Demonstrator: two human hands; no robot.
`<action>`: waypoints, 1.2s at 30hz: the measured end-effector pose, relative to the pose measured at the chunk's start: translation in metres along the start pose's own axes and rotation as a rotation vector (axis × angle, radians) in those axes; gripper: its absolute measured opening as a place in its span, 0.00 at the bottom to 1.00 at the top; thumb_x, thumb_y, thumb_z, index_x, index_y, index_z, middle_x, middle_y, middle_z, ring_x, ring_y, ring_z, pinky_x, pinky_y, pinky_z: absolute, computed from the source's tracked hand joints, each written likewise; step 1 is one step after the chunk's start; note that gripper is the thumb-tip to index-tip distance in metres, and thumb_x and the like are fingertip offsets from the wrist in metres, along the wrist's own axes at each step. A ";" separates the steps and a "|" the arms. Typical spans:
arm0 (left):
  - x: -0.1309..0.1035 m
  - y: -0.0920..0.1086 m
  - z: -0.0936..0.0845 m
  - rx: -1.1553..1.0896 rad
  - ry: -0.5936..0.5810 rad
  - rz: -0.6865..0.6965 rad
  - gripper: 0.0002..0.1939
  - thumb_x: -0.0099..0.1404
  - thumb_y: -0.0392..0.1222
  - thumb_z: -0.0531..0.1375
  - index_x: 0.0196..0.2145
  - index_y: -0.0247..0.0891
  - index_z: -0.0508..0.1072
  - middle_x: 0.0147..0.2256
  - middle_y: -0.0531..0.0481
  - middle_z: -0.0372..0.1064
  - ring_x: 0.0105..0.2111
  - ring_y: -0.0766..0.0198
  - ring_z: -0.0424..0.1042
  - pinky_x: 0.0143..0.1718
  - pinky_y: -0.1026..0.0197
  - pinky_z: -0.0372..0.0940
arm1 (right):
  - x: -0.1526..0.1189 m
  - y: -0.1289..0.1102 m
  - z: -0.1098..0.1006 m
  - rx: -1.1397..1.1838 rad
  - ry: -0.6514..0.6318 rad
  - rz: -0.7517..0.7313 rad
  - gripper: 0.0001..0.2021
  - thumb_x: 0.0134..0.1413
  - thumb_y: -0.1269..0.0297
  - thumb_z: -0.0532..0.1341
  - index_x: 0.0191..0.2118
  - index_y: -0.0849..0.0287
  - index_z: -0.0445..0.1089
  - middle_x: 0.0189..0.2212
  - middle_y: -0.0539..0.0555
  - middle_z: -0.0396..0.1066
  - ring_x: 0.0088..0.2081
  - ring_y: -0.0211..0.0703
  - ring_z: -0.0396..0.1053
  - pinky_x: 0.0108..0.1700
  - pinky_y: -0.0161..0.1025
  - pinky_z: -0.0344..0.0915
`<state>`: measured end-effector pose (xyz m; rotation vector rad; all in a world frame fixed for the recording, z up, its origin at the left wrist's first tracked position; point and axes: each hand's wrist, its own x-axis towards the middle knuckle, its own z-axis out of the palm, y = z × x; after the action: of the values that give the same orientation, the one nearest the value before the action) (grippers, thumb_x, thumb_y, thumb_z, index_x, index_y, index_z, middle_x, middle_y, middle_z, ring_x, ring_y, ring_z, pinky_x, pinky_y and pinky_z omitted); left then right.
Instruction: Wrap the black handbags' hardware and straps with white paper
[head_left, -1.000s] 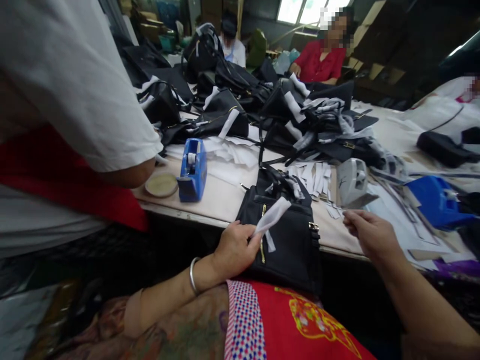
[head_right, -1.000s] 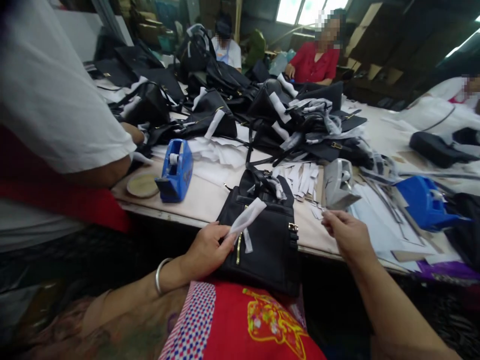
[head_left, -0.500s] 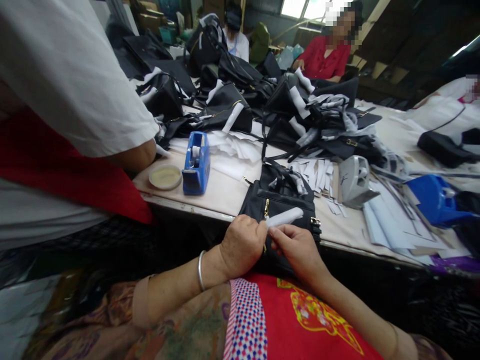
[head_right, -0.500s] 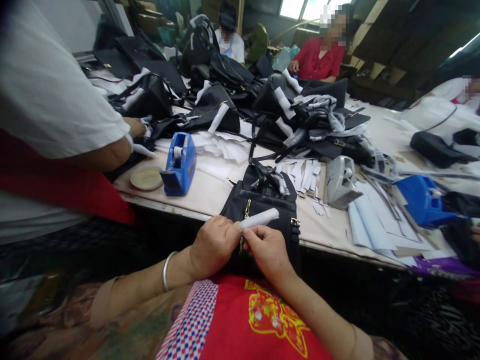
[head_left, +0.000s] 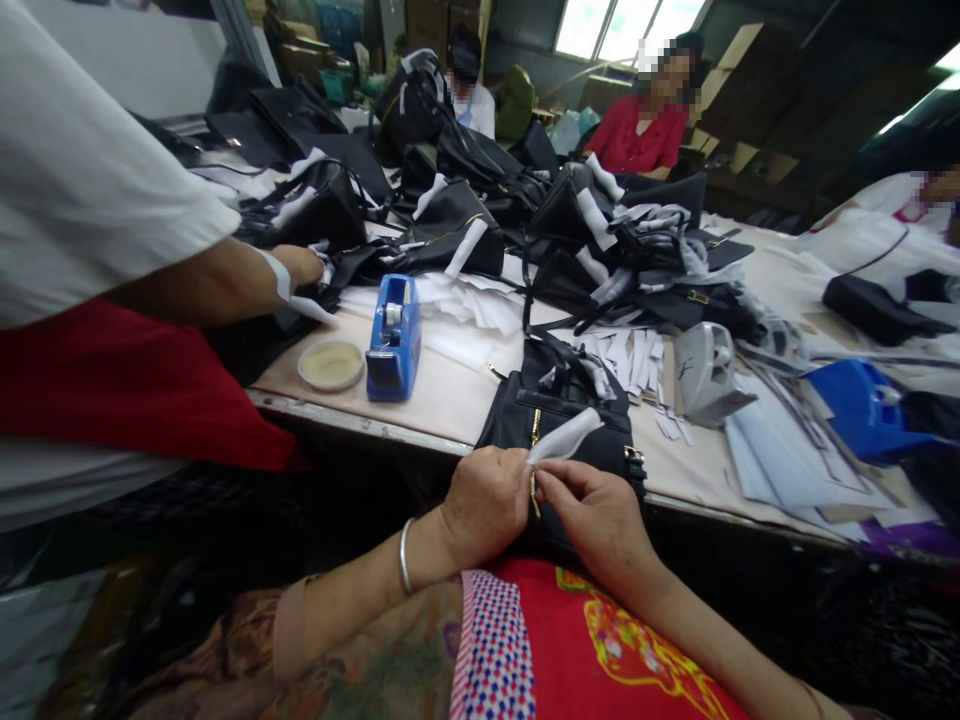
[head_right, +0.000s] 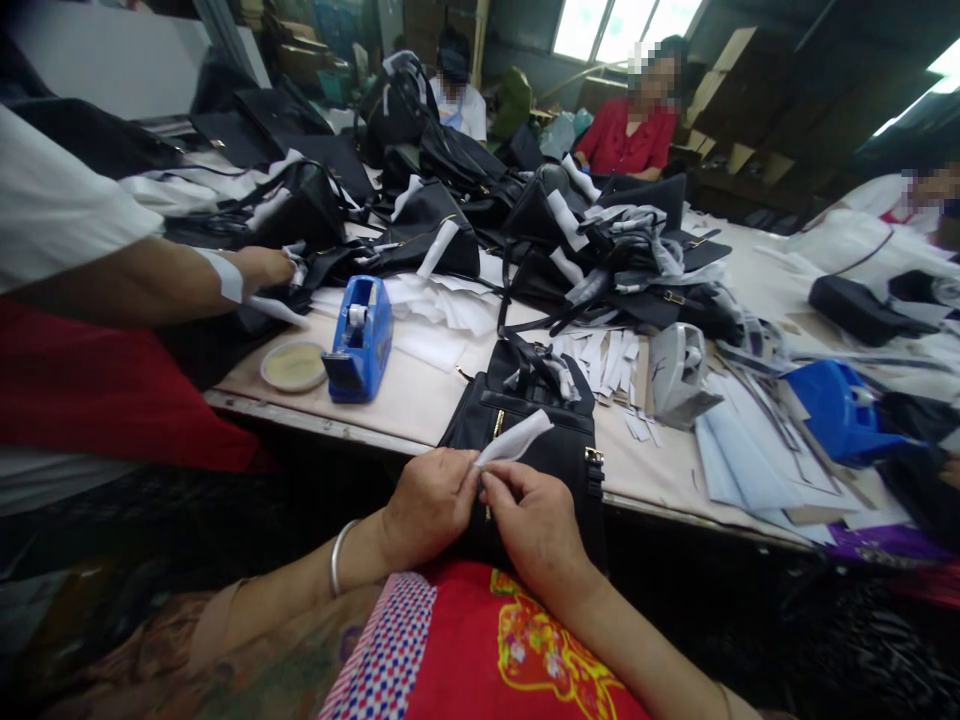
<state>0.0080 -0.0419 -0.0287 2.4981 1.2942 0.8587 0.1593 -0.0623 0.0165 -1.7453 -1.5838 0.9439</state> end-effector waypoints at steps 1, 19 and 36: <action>0.000 0.001 0.000 -0.055 0.006 -0.031 0.14 0.71 0.34 0.48 0.33 0.34 0.72 0.30 0.44 0.72 0.31 0.56 0.71 0.34 0.54 0.67 | 0.000 0.000 0.001 0.017 0.012 0.005 0.10 0.56 0.61 0.61 0.37 0.55 0.79 0.33 0.52 0.80 0.36 0.45 0.76 0.40 0.37 0.69; -0.004 -0.019 -0.021 -1.111 -0.214 -0.378 0.21 0.69 0.55 0.53 0.34 0.34 0.74 0.30 0.46 0.73 0.31 0.62 0.71 0.34 0.62 0.66 | 0.015 0.015 0.016 0.219 -0.146 -0.082 0.15 0.58 0.53 0.60 0.27 0.58 0.71 0.24 0.52 0.74 0.28 0.44 0.70 0.31 0.37 0.64; 0.082 -0.104 -0.017 0.258 -0.040 -0.284 0.09 0.63 0.37 0.61 0.42 0.38 0.73 0.43 0.43 0.73 0.48 0.51 0.69 0.48 0.50 0.65 | 0.060 0.031 -0.021 -0.012 0.070 -0.174 0.15 0.59 0.50 0.59 0.38 0.55 0.75 0.29 0.53 0.76 0.28 0.44 0.72 0.31 0.37 0.69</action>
<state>-0.0354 0.0842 -0.0255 2.4099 1.7902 0.6068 0.1963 -0.0054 -0.0033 -1.6012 -1.6678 0.7828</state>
